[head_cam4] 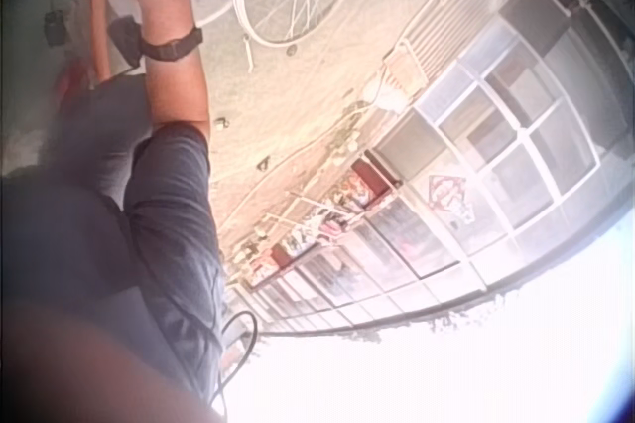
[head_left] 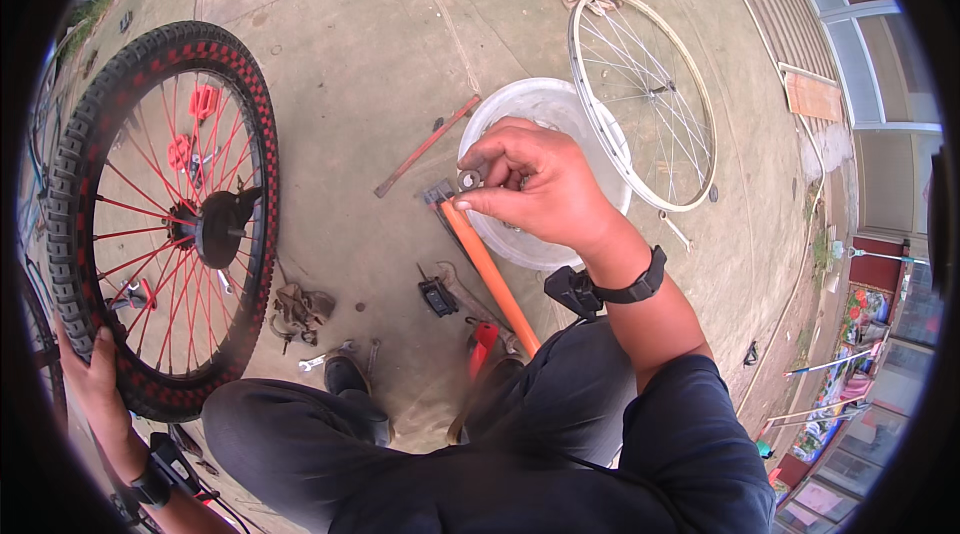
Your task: The person is repairing a bicycle wheel. They handle the wheel, pick up small parts from a green basin, and place them into a white bucket. They also pick up a small metal part and place it on the wheel hub.
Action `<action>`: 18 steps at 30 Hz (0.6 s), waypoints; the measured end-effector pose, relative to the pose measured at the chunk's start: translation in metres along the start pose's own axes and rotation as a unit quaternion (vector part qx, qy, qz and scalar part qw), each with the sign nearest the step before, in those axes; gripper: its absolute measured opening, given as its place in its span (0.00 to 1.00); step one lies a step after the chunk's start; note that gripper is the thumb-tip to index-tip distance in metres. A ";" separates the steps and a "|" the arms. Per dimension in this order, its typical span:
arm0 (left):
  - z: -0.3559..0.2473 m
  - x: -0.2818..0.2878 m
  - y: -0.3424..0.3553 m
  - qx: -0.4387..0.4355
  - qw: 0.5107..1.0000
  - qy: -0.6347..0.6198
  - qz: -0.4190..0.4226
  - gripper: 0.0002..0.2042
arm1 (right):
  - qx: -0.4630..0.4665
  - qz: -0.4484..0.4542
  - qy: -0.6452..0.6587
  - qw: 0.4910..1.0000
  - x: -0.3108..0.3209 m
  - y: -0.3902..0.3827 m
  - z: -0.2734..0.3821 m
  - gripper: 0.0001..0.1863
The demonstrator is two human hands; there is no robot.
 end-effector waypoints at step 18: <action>0.004 -0.001 0.001 0.014 0.999 -0.044 0.019 0.30 | 0.048 -0.018 -0.064 0.997 -0.013 0.010 0.002 0.16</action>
Point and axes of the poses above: each hand's wrist, its own y-axis towards the middle knuckle, its own x-axis out of the back of the hand, z = x × y, the point moved 7 cm from there along y, towards the middle knuckle, and after that the axes turned 6 degrees about y, right-handed, at the moved point
